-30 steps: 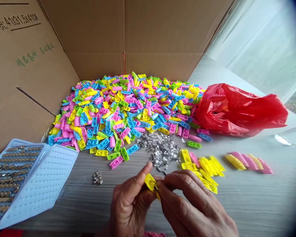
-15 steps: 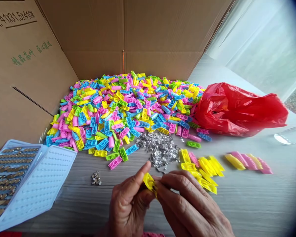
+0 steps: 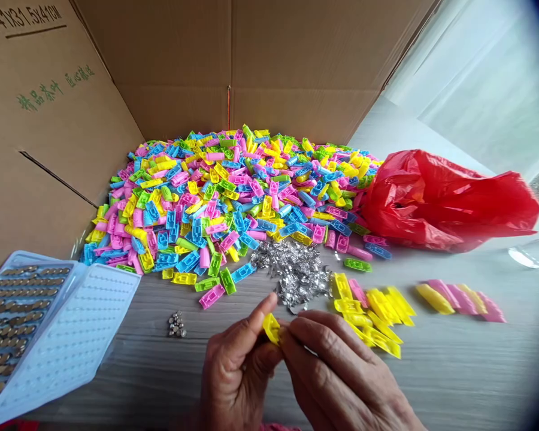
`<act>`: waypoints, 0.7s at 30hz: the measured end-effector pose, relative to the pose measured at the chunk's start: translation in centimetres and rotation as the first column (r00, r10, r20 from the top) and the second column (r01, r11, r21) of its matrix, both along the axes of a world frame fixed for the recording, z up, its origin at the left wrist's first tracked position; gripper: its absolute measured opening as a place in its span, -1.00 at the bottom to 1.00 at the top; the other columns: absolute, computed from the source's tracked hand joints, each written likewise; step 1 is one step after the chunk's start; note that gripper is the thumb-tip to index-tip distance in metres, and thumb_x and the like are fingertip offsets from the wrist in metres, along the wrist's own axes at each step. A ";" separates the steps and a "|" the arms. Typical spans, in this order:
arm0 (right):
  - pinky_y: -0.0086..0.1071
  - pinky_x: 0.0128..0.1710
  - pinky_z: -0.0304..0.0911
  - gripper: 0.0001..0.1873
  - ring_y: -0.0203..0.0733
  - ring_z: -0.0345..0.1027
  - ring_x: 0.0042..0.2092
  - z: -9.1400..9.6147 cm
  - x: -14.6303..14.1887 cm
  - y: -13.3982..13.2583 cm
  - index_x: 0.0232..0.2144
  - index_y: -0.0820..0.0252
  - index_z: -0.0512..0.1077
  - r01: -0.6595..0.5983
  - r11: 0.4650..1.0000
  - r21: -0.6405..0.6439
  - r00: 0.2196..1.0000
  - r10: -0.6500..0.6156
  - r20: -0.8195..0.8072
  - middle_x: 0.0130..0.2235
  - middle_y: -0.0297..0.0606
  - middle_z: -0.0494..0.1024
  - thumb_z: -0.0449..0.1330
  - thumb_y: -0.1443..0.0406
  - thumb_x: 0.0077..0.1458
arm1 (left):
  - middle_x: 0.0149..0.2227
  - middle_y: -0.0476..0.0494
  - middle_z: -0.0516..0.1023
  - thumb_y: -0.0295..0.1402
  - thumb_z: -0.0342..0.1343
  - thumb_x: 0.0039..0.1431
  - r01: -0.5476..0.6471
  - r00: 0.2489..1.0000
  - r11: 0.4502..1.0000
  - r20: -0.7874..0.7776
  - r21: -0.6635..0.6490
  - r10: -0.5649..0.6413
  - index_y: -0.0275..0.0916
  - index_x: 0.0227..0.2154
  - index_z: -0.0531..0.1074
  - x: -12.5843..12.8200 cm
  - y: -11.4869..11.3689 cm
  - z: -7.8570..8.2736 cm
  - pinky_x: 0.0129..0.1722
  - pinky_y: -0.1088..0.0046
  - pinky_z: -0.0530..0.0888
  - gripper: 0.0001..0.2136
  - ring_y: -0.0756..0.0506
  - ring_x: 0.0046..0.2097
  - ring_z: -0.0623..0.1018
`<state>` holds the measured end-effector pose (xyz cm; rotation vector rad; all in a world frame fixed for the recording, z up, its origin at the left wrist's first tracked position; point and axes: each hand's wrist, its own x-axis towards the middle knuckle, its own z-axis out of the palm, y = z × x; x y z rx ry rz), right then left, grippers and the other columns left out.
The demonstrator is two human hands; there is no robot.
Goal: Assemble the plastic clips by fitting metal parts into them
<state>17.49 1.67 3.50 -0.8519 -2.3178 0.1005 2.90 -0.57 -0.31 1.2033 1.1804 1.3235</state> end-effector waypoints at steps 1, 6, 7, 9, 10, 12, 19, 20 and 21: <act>-0.33 -0.27 0.41 -0.68 -0.14 0.47 -0.31 0.0 0.0 0.0 -0.44 0.26 0.44 -0.004 1.000 -0.010 1.000 0.004 0.003 -0.46 -0.19 0.54 -0.05 0.51 0.23 | -0.42 0.03 0.57 -0.45 0.21 0.10 0.005 1.000 1.000 0.003 0.004 -0.005 0.08 -0.01 0.48 0.0 0.0 0.1 -0.37 0.59 0.46 -0.60 0.00 -0.42 0.49; -0.38 -0.27 0.42 -0.73 -0.17 0.47 -0.27 0.3 0.3 -0.1 -0.37 0.26 0.49 0.024 0.998 -0.061 1.000 -0.024 -0.013 -0.42 -0.19 0.53 -0.01 0.48 0.22 | -0.52 0.07 0.51 -0.38 0.19 0.13 0.045 0.982 0.995 0.188 -0.091 -0.027 0.06 -0.03 0.50 0.2 0.3 0.0 -0.47 0.66 0.40 -0.67 0.08 -0.52 0.40; -0.39 -0.27 0.42 -0.76 -0.17 0.47 -0.26 0.3 0.5 -0.2 -0.29 0.25 0.50 0.072 0.994 -0.077 0.996 -0.075 -0.039 -0.38 -0.17 0.53 0.02 0.45 0.21 | -0.52 0.06 0.52 -0.35 0.18 0.14 0.061 0.963 0.991 0.267 -0.123 -0.027 0.06 -0.05 0.51 0.2 0.5 -0.1 -0.46 0.66 0.41 -0.69 0.08 -0.52 0.40; -0.39 -0.28 0.41 -0.76 -0.16 0.46 -0.23 0.0 1.2 -0.5 -0.14 0.22 0.48 0.208 0.973 -0.097 0.968 -0.219 -0.122 -0.27 -0.14 0.51 0.07 0.39 0.19 | -0.45 0.01 0.59 -0.31 0.19 0.13 0.104 0.905 0.979 0.425 -0.172 -0.021 0.03 -0.09 0.54 0.4 0.7 -0.3 -0.44 0.65 0.43 -0.73 0.05 -0.45 0.48; -0.38 -0.28 0.41 -0.73 -0.14 0.46 -0.23 -0.2 1.6 -0.7 -0.09 0.20 0.47 0.275 0.956 -0.100 0.941 -0.289 -0.173 -0.23 -0.13 0.50 0.09 0.36 0.18 | -0.41 -0.02 0.62 -0.29 0.21 0.11 0.123 0.869 0.975 0.494 -0.185 -0.016 0.00 -0.12 0.55 0.4 0.9 -0.3 -0.45 0.64 0.43 -0.75 0.03 -0.42 0.52; -0.36 -0.29 0.41 -0.70 -0.12 0.46 -0.22 -0.7 2.3 -1.0 -0.05 0.17 0.46 0.343 0.930 -0.134 0.901 -0.366 -0.231 -0.18 -0.13 0.47 0.13 0.34 0.15 | -0.34 -0.09 0.65 -0.30 0.24 0.08 0.141 0.806 0.969 0.592 -0.202 0.006 -0.05 -0.16 0.58 0.4 1.1 -0.2 -0.46 0.63 0.43 -0.77 -0.01 -0.37 0.57; -0.40 -0.33 0.40 -0.61 -0.21 0.40 -0.25 -2.3 2.5 -0.8 -0.01 0.20 0.38 0.167 0.946 -0.277 0.949 -0.230 -0.214 -0.20 -0.16 0.38 0.20 0.44 0.07 | -0.37 -0.15 0.66 -0.33 0.30 0.01 0.154 0.719 0.918 0.679 -0.366 0.150 -0.14 -0.22 0.60 0.1 1.1 0.5 -0.40 0.57 0.42 -0.78 -0.01 -0.38 0.57; -0.41 -0.34 0.40 -0.61 -0.22 0.40 -0.25 -2.3 2.2 -0.7 -0.01 0.20 0.39 0.146 0.948 -0.282 0.947 -0.216 -0.236 -0.21 -0.17 0.38 0.20 0.45 0.07 | -0.39 -0.14 0.66 -0.32 0.31 0.00 0.157 0.720 0.911 0.675 -0.382 0.159 -0.15 -0.23 0.60 0.2 1.2 0.5 -0.41 0.55 0.41 -0.77 -0.02 -0.38 0.57; -0.42 -0.35 0.39 -0.61 -0.22 0.40 -0.25 -2.4 1.7 -0.6 -0.02 0.20 0.39 0.122 0.950 -0.289 0.943 -0.201 -0.265 -0.22 -0.18 0.39 0.20 0.45 0.07 | -0.40 -0.15 0.65 -0.31 0.31 -0.01 0.157 0.730 0.905 0.663 -0.395 0.163 -0.17 -0.23 0.59 0.2 1.2 0.6 -0.41 0.53 0.42 -0.76 -0.04 -0.38 0.57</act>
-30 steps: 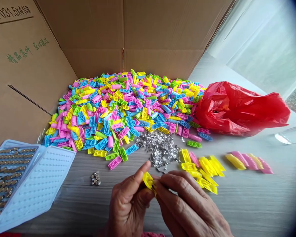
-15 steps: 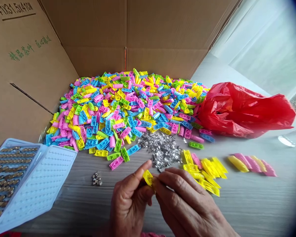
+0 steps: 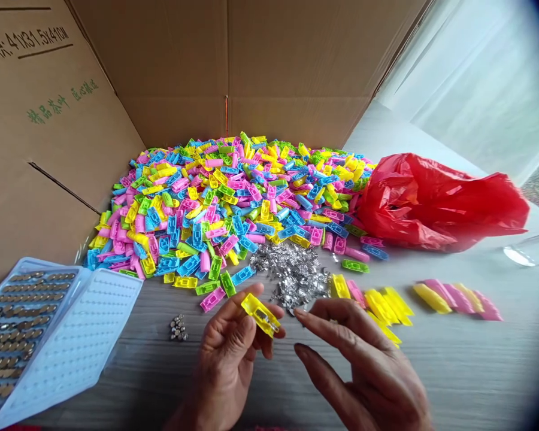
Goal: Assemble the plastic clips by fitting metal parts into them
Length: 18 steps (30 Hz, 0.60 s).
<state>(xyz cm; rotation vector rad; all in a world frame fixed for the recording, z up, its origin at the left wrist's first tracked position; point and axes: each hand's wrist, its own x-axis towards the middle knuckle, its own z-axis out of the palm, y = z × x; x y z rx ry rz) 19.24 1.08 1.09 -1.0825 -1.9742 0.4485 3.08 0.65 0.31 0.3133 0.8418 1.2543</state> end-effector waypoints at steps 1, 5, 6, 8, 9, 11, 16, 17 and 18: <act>-0.43 -0.36 0.39 -0.62 -0.23 0.40 -0.26 -0.1 -0.4 0.1 -0.03 0.20 0.40 -0.019 1.000 -0.002 0.999 0.019 -0.040 -0.24 -0.19 0.40 0.21 0.44 0.07 | -0.40 -0.16 0.64 -0.29 0.31 -0.02 0.008 1.000 1.000 -0.025 -0.007 -0.008 -0.19 -0.21 0.59 0.0 0.1 0.1 -0.41 0.50 0.42 -0.74 -0.06 -0.38 0.57; -0.40 -0.34 0.38 -0.70 -0.23 0.38 -0.28 -0.9 -2.0 0.8 -0.11 0.16 0.47 -0.039 0.994 -0.099 0.964 0.011 -0.265 -0.32 -0.25 0.44 0.28 0.29 0.06 | -0.36 -0.22 0.63 -0.23 0.28 -0.01 0.031 0.989 0.999 -0.143 0.016 -0.028 -0.25 -0.10 0.52 0.0 0.7 0.7 -0.40 0.37 0.45 -0.61 -0.15 -0.35 0.58; -0.39 -0.34 0.38 -0.73 -0.23 0.36 -0.29 -1.3 -2.3 1.0 -0.16 0.13 0.49 -0.037 0.986 -0.160 0.944 -0.019 -0.330 -0.34 -0.28 0.42 0.30 0.25 0.04 | -0.35 -0.23 0.63 -0.22 0.28 -0.01 0.035 0.987 0.999 -0.157 0.026 -0.030 -0.25 -0.09 0.51 0.0 0.8 0.9 -0.40 0.37 0.45 -0.60 -0.16 -0.34 0.58; -0.38 -0.32 0.36 -0.79 -0.25 0.34 -0.31 -2.0 -2.5 1.4 -0.26 0.09 0.52 -0.077 0.952 -0.296 0.883 -0.073 -0.464 -0.34 -0.32 0.39 0.32 0.19 0.00 | -0.35 -0.22 0.62 -0.21 0.27 -0.02 0.046 0.984 0.998 -0.177 0.045 -0.037 -0.25 -0.08 0.50 -0.1 1.1 1.3 -0.41 0.37 0.45 -0.59 -0.17 -0.34 0.58; -0.38 -0.31 0.35 -0.80 -0.27 0.33 -0.31 -2.3 -2.5 1.6 -0.30 0.07 0.52 -0.128 0.926 -0.355 0.846 -0.085 -0.527 -0.32 -0.33 0.37 0.33 0.17 -0.01 | -0.36 -0.22 0.62 -0.21 0.27 -0.02 0.054 0.982 0.997 -0.185 0.052 -0.044 -0.26 -0.09 0.50 -0.1 1.2 1.4 -0.42 0.37 0.44 -0.59 -0.17 -0.34 0.58; -0.38 -0.29 0.33 -0.80 -0.29 0.31 -0.31 -2.7 -2.4 2.1 -0.35 0.07 0.53 -0.255 0.868 -0.426 0.770 -0.084 -0.632 -0.28 -0.34 0.35 0.34 0.14 -0.04 | -0.37 -0.21 0.61 -0.22 0.28 -0.03 0.075 0.978 0.995 -0.199 0.064 -0.061 -0.26 -0.12 0.50 -0.1 1.2 1.6 -0.44 0.38 0.44 -0.61 -0.17 -0.36 0.58; -0.32 -0.25 0.29 -0.77 -0.24 0.29 -0.27 -1.9 -1.6 3.0 -0.40 0.12 0.52 -0.315 0.847 -0.427 0.756 -0.048 -0.653 -0.31 -0.33 0.32 0.36 0.12 -0.08 | -0.44 -0.15 0.59 -0.23 0.32 -0.09 0.097 0.983 0.990 -0.166 0.107 -0.078 -0.26 -0.30 0.52 -0.1 1.1 1.9 -0.53 0.48 0.39 -0.71 -0.09 -0.44 0.55; -0.30 -0.22 0.28 -0.80 -0.22 0.29 -0.25 -1.5 -1.3 3.1 -0.39 0.11 0.52 -0.295 0.866 -0.405 0.781 -0.026 -0.624 -0.31 -0.33 0.33 0.36 0.15 -0.07 | -0.47 -0.12 0.58 -0.23 0.33 -0.11 0.107 0.984 0.989 -0.152 0.106 -0.091 -0.26 -0.34 0.52 -0.1 1.2 2.1 -0.56 0.51 0.37 -0.73 -0.06 -0.47 0.53; -0.30 -0.20 0.26 -0.83 -0.21 0.28 -0.23 -1.2 -1.1 3.1 -0.38 0.11 0.52 -0.283 0.882 -0.376 0.806 0.007 -0.591 -0.31 -0.33 0.33 0.35 0.18 -0.05 | -0.50 -0.09 0.56 -0.24 0.33 -0.11 0.123 0.983 0.988 -0.146 0.097 -0.108 -0.27 -0.39 0.52 -0.2 1.3 2.2 -0.59 0.55 0.34 -0.75 -0.02 -0.50 0.52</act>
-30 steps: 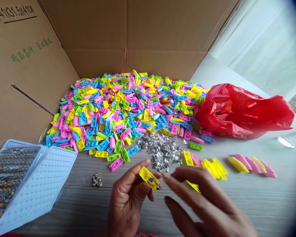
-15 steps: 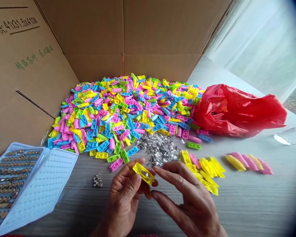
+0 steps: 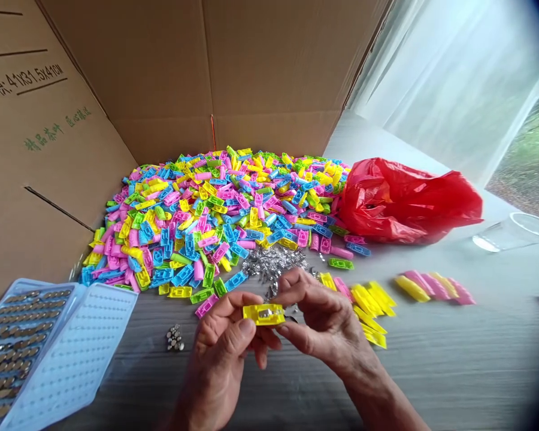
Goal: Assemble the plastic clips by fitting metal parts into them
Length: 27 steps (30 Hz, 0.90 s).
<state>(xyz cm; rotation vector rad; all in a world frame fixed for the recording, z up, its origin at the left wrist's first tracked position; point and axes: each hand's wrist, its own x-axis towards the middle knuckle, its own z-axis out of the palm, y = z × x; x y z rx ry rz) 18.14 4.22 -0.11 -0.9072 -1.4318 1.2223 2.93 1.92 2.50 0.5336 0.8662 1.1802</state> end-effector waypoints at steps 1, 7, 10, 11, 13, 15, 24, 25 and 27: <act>-0.30 -0.20 0.25 -0.86 -0.21 0.27 -0.23 0.3 0.2 0.0 -0.37 0.10 0.52 -0.013 0.999 0.045 0.999 0.012 0.038 -0.31 -0.33 0.33 0.34 0.22 -0.04 | -0.54 -0.06 0.54 -0.26 0.34 -0.12 0.020 1.000 1.000 -0.003 -0.014 -0.020 -0.27 -0.43 0.51 0.0 0.1 0.1 -0.62 0.59 0.30 -0.77 0.01 -0.54 0.50; -0.35 -0.29 0.23 -0.90 -0.24 0.26 -0.28 1.3 0.9 0.0 -0.37 0.11 0.49 -0.084 0.985 0.151 0.987 0.062 0.147 -0.34 -0.35 0.31 0.29 0.36 -0.03 | -0.65 0.07 0.43 -0.33 0.38 -0.19 0.085 0.993 0.993 -0.075 -0.080 -0.091 -0.30 -0.56 0.47 0.1 0.5 0.7 -0.72 0.69 0.18 -0.79 0.09 -0.64 0.43; -0.35 -0.30 0.22 -0.91 -0.25 0.26 -0.30 1.3 0.9 -0.1 -0.38 0.12 0.48 -0.089 0.980 0.180 0.987 0.062 0.147 -0.35 -0.35 0.31 0.28 0.36 -0.02 | -0.65 0.05 0.44 -0.33 0.38 -0.19 0.073 0.993 0.994 -0.084 -0.084 -0.081 -0.30 -0.58 0.46 0.3 0.3 0.5 -0.72 0.69 0.20 -0.79 0.09 -0.64 0.44; -0.35 -0.30 0.22 -0.91 -0.25 0.26 -0.30 1.3 0.9 -0.1 -0.38 0.13 0.47 -0.088 0.978 0.187 0.988 0.061 0.144 -0.35 -0.35 0.31 0.27 0.36 -0.02 | -0.65 0.05 0.44 -0.33 0.38 -0.18 0.072 0.993 0.994 -0.085 -0.081 -0.078 -0.30 -0.58 0.46 0.3 0.3 0.3 -0.72 0.69 0.20 -0.79 0.09 -0.64 0.43; -0.35 -0.32 0.23 -0.92 -0.24 0.26 -0.30 1.1 1.0 -0.1 -0.38 0.13 0.47 -0.082 0.978 0.190 0.988 0.055 0.145 -0.34 -0.34 0.32 0.28 0.34 -0.02 | -0.65 0.05 0.45 -0.33 0.37 -0.16 0.071 0.994 0.995 -0.081 -0.073 -0.077 -0.30 -0.57 0.46 0.3 0.2 0.1 -0.71 0.68 0.21 -0.79 0.09 -0.64 0.43; -0.36 -0.31 0.24 -0.91 -0.24 0.26 -0.30 0.9 1.2 -0.1 -0.38 0.12 0.49 -0.076 0.981 0.179 0.988 0.050 0.147 -0.34 -0.34 0.32 0.29 0.33 -0.03 | -0.63 0.04 0.45 -0.33 0.37 -0.14 0.075 0.994 0.996 -0.073 -0.056 -0.079 -0.29 -0.55 0.47 0.3 0.2 0.0 -0.69 0.67 0.22 -0.81 0.08 -0.62 0.44; -0.33 -0.29 0.39 -0.82 -0.19 0.38 -0.28 -0.2 -0.4 -1.4 -0.36 0.07 0.52 0.108 0.985 0.136 0.992 -0.115 0.051 -0.34 -0.29 0.42 0.30 0.12 0.00 | -0.38 -0.01 0.53 -0.23 0.45 -0.28 -0.044 0.989 0.999 0.137 -0.029 0.047 -0.11 -0.26 0.59 0.4 -1.3 -1.6 -0.47 0.58 0.37 -0.59 0.07 -0.48 0.45; -0.33 -0.30 0.40 -0.80 -0.19 0.39 -0.28 -0.2 -0.6 -1.6 -0.37 0.08 0.52 0.114 0.982 0.151 0.990 -0.125 0.065 -0.35 -0.29 0.43 0.29 0.11 0.01 | -0.38 -0.02 0.53 -0.23 0.44 -0.27 -0.048 0.989 0.998 0.139 -0.041 0.054 -0.10 -0.29 0.60 0.3 -1.5 -2.1 -0.47 0.56 0.38 -0.63 0.05 -0.47 0.45; -0.34 -0.32 0.42 -0.79 -0.18 0.41 -0.29 0.0 -0.8 -1.9 -0.36 0.09 0.50 0.091 0.977 0.193 0.988 -0.113 0.108 -0.36 -0.29 0.43 0.27 0.09 0.03 | -0.38 -0.04 0.54 -0.22 0.43 -0.25 -0.082 0.989 0.995 0.116 -0.048 0.087 -0.10 -0.36 0.62 0.0 -1.8 -2.8 -0.48 0.51 0.40 -0.70 0.04 -0.49 0.45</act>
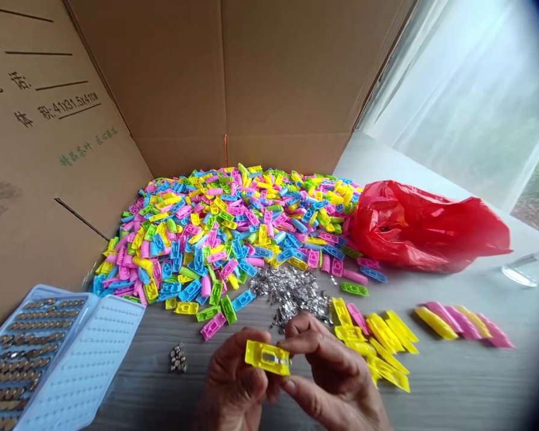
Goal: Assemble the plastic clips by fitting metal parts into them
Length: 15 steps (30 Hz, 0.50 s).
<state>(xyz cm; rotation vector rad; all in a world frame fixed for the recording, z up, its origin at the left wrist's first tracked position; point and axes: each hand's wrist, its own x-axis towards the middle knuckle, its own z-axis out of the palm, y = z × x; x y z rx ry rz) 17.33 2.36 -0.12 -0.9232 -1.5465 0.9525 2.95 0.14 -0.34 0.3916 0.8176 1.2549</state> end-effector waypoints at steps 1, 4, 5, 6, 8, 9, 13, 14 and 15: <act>-0.35 -0.33 0.42 -0.77 -0.19 0.41 -0.29 0.2 0.1 0.1 -0.34 0.09 0.50 -0.033 0.999 0.028 0.999 0.032 0.038 -0.36 -0.28 0.43 0.26 0.09 0.04 | -0.37 -0.05 0.54 -0.21 0.42 -0.24 -0.020 1.000 1.000 -0.018 0.004 0.020 -0.11 -0.39 0.62 -0.2 -0.1 -0.2 -0.48 0.49 0.40 -0.73 0.03 -0.50 0.45; -0.39 -0.34 0.41 -0.76 -0.20 0.41 -0.27 1.2 1.0 1.5 -0.23 0.11 0.50 -0.135 0.985 0.112 0.969 0.108 0.223 -0.32 -0.25 0.44 0.25 0.14 0.07 | -0.34 -0.13 0.58 -0.21 0.42 -0.24 -0.059 0.997 0.998 -0.055 0.014 0.060 -0.15 -0.42 0.63 -1.1 -0.3 -0.1 -0.49 0.45 0.42 -0.74 -0.05 -0.45 0.50; -0.40 -0.34 0.40 -0.79 -0.21 0.41 -0.26 1.5 1.4 2.3 -0.20 0.12 0.49 -0.122 0.983 0.141 0.954 0.077 0.290 -0.29 -0.24 0.45 0.24 0.20 0.10 | -0.34 -0.16 0.60 -0.22 0.42 -0.24 -0.065 0.996 0.998 -0.058 0.009 0.065 -0.17 -0.42 0.63 -1.5 -0.4 0.1 -0.49 0.44 0.43 -0.75 -0.09 -0.41 0.53; -0.40 -0.32 0.38 -0.85 -0.21 0.42 -0.24 1.8 1.7 3.4 -0.21 0.12 0.49 -0.071 0.985 0.155 0.930 0.010 0.366 -0.27 -0.23 0.46 0.22 0.28 0.13 | -0.35 -0.18 0.61 -0.24 0.42 -0.23 -0.069 0.996 0.998 -0.055 -0.001 0.069 -0.18 -0.42 0.63 -1.8 -0.4 0.3 -0.49 0.44 0.43 -0.76 -0.14 -0.38 0.56; -0.36 -0.31 0.35 -0.88 -0.21 0.41 -0.26 2.1 2.0 5.6 -0.26 0.18 0.49 -0.026 0.975 0.222 0.869 -0.088 0.486 -0.27 -0.20 0.48 0.16 0.35 0.17 | -0.39 -0.19 0.64 -0.28 0.42 -0.22 -0.091 0.995 0.995 -0.041 -0.030 0.090 -0.18 -0.43 0.64 -2.4 -0.6 0.6 -0.52 0.46 0.44 -0.78 -0.18 -0.36 0.59; -0.35 -0.33 0.34 -0.87 -0.21 0.40 -0.29 2.2 1.8 6.7 -0.28 0.20 0.49 -0.038 0.974 0.222 0.833 -0.092 0.546 -0.30 -0.20 0.49 0.13 0.37 0.18 | -0.41 -0.19 0.65 -0.30 0.42 -0.21 -0.109 0.994 0.993 -0.032 -0.041 0.108 -0.19 -0.43 0.64 -2.7 -0.6 0.7 -0.53 0.48 0.44 -0.79 -0.18 -0.37 0.60; -0.33 -0.33 0.34 -0.80 -0.21 0.39 -0.29 2.0 -0.6 9.8 -0.28 0.25 0.51 -0.198 0.949 0.245 0.738 -0.020 0.674 -0.31 -0.18 0.49 0.07 0.44 0.19 | -0.41 -0.16 0.67 -0.33 0.40 -0.16 -0.173 0.985 0.984 -0.007 -0.035 0.173 -0.18 -0.39 0.65 -4.0 -0.6 0.2 -0.53 0.51 0.48 -0.80 -0.15 -0.39 0.62; -0.33 -0.30 0.34 -0.78 -0.20 0.38 -0.27 1.8 -1.5 10.4 -0.29 0.24 0.52 -0.240 0.940 0.241 0.721 0.007 0.693 -0.28 -0.17 0.49 0.07 0.46 0.18 | -0.40 -0.16 0.68 -0.34 0.39 -0.15 -0.176 0.984 0.984 -0.003 -0.021 0.176 -0.18 -0.37 0.65 -4.4 -0.5 0.0 -0.52 0.51 0.49 -0.80 -0.14 -0.39 0.62; -0.32 -0.28 0.34 -0.77 -0.19 0.38 -0.24 1.6 -2.3 10.9 -0.30 0.23 0.53 -0.282 0.930 0.234 0.704 0.034 0.710 -0.26 -0.16 0.48 0.07 0.48 0.17 | -0.39 -0.16 0.68 -0.34 0.38 -0.13 -0.173 0.985 0.985 0.000 -0.003 0.173 -0.17 -0.35 0.65 -4.7 -0.4 -0.2 -0.51 0.51 0.50 -0.80 -0.14 -0.38 0.63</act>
